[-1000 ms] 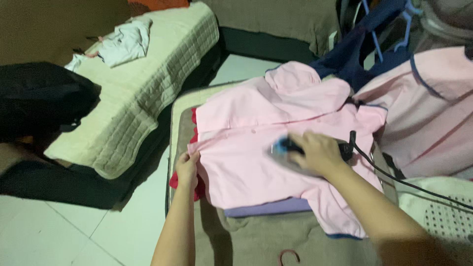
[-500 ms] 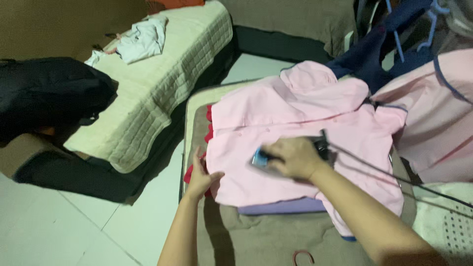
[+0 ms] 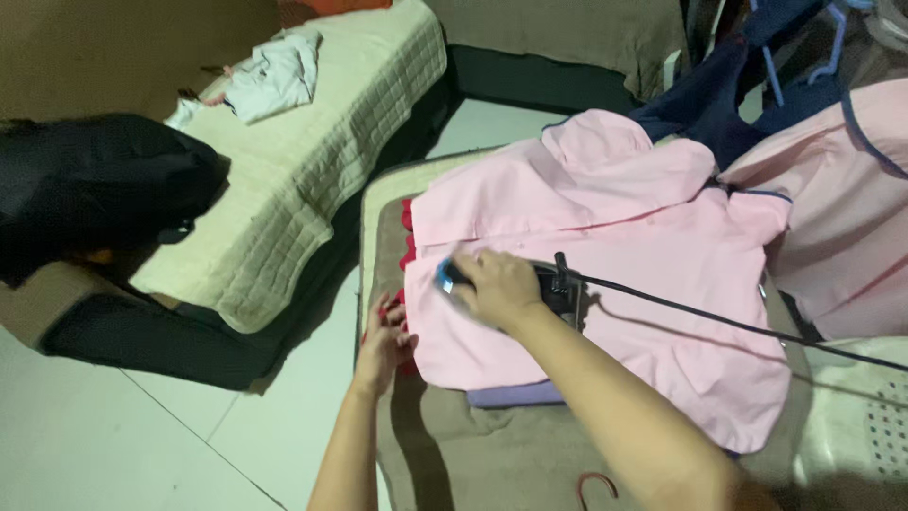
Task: The person irons a pink children's outfit on a small ironing board, smoothing the front, sleeves, and back. They then place the garment on a hanger.
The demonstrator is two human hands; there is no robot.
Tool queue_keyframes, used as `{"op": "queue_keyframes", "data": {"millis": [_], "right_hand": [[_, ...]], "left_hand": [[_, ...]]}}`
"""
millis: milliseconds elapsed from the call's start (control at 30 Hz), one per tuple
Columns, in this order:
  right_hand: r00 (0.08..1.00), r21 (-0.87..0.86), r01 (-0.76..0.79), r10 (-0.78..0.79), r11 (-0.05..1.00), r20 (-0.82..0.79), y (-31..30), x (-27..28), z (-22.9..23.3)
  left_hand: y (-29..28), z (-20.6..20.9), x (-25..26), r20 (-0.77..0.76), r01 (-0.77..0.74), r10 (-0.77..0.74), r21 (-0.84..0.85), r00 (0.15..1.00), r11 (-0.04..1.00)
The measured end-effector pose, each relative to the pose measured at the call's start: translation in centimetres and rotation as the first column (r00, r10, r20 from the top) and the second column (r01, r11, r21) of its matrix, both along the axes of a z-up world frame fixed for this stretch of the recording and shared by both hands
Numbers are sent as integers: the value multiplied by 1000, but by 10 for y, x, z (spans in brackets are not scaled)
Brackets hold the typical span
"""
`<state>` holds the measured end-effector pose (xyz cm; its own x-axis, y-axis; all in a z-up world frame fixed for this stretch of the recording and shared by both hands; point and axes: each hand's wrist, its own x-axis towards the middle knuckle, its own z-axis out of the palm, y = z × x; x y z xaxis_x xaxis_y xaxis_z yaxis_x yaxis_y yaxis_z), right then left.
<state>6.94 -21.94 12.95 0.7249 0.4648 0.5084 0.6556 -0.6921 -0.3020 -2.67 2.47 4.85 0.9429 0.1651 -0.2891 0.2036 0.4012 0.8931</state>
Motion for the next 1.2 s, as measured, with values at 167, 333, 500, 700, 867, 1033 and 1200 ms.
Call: {"op": "queue_keyframes", "data": {"millis": [167, 333, 500, 700, 867, 1033, 1200], "right_hand": [[990, 12, -143, 143, 990, 7, 5, 1, 3], [977, -27, -211, 212, 977, 25, -9, -18, 10], [880, -7, -475, 475, 880, -22, -51, -45, 14], [970, -47, -214, 207, 976, -126, -31, -51, 16], [946, 21, -319, 319, 948, -56, -32, -62, 14], [934, -13, -345, 342, 939, -108, -32, -68, 12], [890, 7, -452, 452, 892, -64, -99, -44, 15]], "left_hand": [[-5, 9, -4, -114, 5, 1, 58, 993, 998], [0, 6, -11, -90, -6, 9, 35, 996, 999], [13, -8, -3, -119, -4, 9, 37, 993, 999], [13, -6, 3, -158, -24, 28, 26, 987, 999], [18, -9, 9, -117, -16, 10, -55, 993, 998], [19, -18, 7, -146, -39, 29, -64, 989, 997], [3, -26, 20, -207, -75, 121, 216, 971, 974]]}}
